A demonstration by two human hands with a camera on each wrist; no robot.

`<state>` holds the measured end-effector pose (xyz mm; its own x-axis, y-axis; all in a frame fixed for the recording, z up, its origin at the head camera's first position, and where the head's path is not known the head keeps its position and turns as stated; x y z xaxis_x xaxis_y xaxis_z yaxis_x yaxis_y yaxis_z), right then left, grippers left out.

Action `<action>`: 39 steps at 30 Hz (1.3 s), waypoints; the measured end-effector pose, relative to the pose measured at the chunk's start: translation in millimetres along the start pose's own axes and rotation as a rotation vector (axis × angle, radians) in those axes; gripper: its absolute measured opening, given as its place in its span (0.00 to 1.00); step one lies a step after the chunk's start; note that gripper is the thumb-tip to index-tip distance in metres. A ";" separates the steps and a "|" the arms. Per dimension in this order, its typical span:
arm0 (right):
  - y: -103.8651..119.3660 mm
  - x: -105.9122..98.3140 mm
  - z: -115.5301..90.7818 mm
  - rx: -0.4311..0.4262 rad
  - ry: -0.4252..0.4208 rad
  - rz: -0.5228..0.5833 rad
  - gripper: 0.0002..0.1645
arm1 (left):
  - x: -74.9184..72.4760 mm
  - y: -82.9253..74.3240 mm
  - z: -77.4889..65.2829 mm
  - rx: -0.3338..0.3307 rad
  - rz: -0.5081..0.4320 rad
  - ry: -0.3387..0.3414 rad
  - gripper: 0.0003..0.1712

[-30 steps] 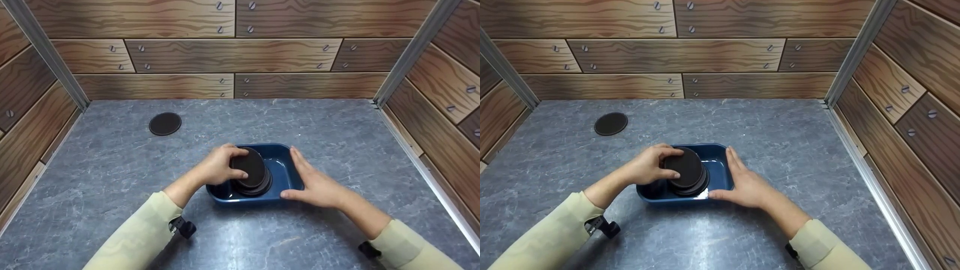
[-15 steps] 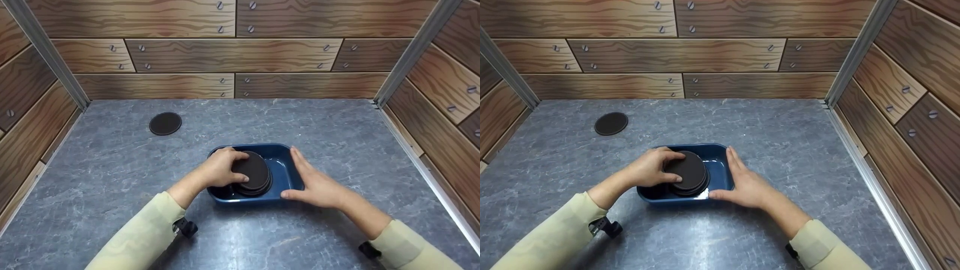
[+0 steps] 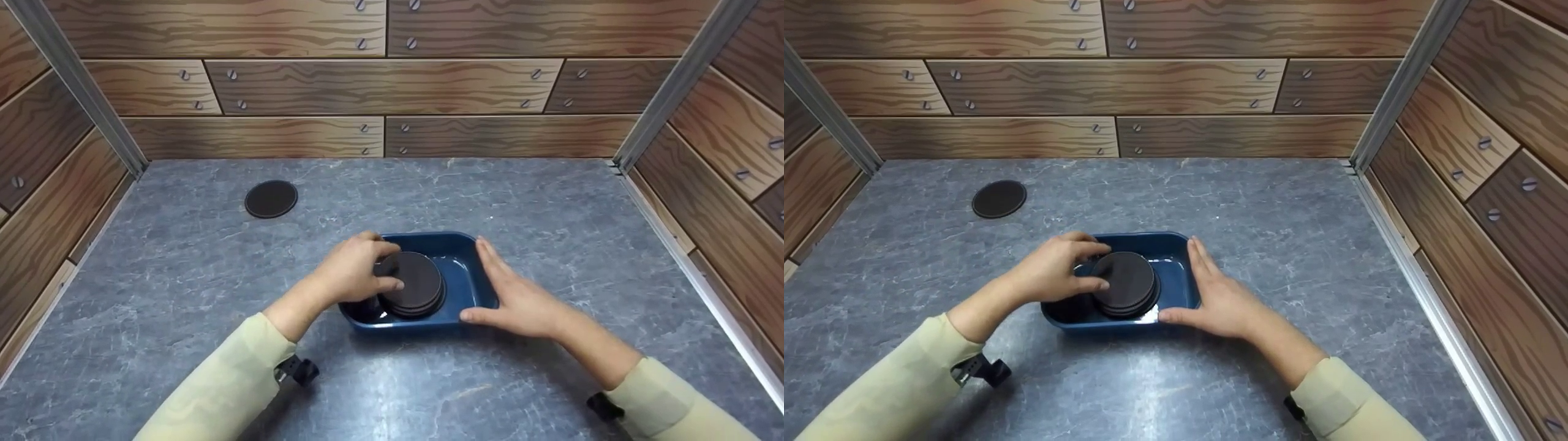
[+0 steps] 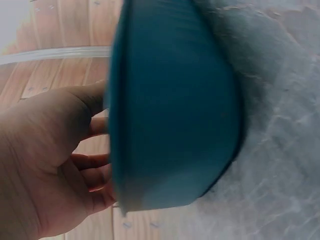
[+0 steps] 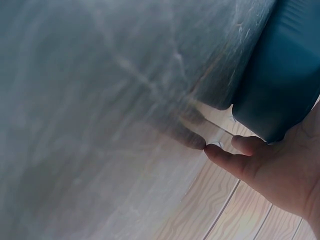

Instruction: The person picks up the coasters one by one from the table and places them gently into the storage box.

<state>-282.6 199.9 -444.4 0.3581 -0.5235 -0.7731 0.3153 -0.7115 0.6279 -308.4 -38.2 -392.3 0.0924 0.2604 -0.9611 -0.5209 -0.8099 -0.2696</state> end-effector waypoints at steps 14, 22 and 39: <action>0.5 -0.5 -1.6 -0.011 -0.005 -0.002 0.76 | -68.3 94.8 -20.4 -0.167 -0.254 -0.358 0.32; 0.6 0.5 -0.7 -0.011 -0.013 0.008 0.77 | -74.5 175.8 -32.4 -0.356 -0.302 -0.474 0.31; 0.7 -1.4 -1.9 -0.006 -0.020 0.003 0.77 | -41.2 268.6 -36.7 -0.567 -0.393 -0.389 0.43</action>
<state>-281.2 201.0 -442.8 0.3414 -0.5346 -0.7731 0.3201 -0.7072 0.6304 -421.0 -285.8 -427.3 -0.1775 0.6632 -0.7271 0.0098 -0.7376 -0.6752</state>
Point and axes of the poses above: each hand's wrist, its own z-axis towards the middle knuckle, its own x-axis out of the palm, y = z × x, the point moved 9 cm from there along z, towards the middle knuckle, and after that the axes turned 10 degrees about z, right-handed, at the moved point
